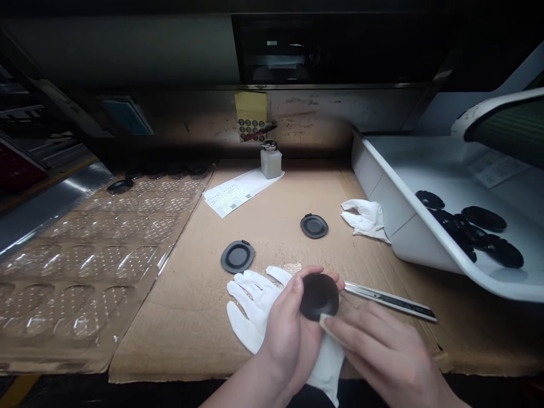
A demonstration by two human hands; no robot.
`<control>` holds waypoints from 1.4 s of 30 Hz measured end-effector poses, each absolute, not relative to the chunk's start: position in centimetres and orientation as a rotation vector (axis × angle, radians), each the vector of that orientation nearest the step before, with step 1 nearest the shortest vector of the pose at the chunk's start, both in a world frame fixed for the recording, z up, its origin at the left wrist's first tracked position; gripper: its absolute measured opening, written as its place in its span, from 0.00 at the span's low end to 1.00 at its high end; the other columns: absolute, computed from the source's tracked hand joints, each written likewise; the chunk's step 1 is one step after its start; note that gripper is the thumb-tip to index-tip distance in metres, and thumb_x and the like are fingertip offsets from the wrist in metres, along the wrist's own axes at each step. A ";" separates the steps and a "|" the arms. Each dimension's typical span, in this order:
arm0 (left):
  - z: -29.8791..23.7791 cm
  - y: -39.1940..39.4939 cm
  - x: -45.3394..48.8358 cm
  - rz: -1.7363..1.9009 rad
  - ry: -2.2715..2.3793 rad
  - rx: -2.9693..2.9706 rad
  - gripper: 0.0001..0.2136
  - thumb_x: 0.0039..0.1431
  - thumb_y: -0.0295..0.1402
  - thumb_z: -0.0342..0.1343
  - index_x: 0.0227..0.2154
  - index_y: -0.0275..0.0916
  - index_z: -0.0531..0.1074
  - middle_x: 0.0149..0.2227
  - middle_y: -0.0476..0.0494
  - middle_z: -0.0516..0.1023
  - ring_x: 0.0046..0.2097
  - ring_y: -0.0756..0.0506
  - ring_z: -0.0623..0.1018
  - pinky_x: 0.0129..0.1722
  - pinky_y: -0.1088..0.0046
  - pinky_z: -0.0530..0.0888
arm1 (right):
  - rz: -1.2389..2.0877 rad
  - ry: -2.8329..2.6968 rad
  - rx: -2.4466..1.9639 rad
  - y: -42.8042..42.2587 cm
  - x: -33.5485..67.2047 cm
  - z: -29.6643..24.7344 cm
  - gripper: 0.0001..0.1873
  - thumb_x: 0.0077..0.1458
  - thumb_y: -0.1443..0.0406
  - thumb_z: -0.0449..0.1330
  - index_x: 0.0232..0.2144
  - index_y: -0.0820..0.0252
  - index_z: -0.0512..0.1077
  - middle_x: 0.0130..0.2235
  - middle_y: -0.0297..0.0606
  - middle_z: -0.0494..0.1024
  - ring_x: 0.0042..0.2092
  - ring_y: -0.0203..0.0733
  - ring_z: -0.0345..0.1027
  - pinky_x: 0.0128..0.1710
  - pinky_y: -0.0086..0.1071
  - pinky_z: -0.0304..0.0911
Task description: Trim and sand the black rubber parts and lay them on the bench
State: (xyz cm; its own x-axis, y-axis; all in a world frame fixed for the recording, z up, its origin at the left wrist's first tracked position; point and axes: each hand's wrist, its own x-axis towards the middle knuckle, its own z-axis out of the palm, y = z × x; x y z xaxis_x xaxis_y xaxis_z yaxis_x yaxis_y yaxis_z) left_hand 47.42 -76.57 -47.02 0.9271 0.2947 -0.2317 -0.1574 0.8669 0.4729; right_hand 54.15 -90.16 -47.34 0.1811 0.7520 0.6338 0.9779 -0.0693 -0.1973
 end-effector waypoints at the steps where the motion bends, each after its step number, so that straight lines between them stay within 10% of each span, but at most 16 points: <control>1: -47.0 -76.5 47.4 0.231 0.294 0.463 0.15 0.58 0.38 0.44 0.42 0.33 0.63 0.43 0.32 0.71 0.49 0.38 0.70 0.53 0.59 0.59 | -0.476 -1.615 -1.894 -90.5 54.4 -47.3 0.18 0.51 0.75 0.54 0.46 0.61 0.67 0.37 0.40 0.72 0.39 0.37 0.62 0.37 0.31 0.61; 42: -47.3 -76.8 47.2 0.243 0.283 0.436 0.16 0.57 0.43 0.44 0.39 0.35 0.64 0.38 0.40 0.71 0.45 0.42 0.72 0.52 0.62 0.61 | -0.561 -1.609 -1.787 -87.6 52.4 -46.7 0.13 0.49 0.75 0.54 0.39 0.66 0.71 0.33 0.41 0.73 0.35 0.38 0.64 0.36 0.34 0.62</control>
State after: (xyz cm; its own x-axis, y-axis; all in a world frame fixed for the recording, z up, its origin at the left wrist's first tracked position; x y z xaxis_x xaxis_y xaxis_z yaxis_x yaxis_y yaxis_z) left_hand 47.23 -76.80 -47.27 0.9323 0.2901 -0.2161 -0.1700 0.8787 0.4460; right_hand 52.36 -87.60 -46.75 0.1514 0.6988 0.6991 0.9820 -0.0252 -0.1874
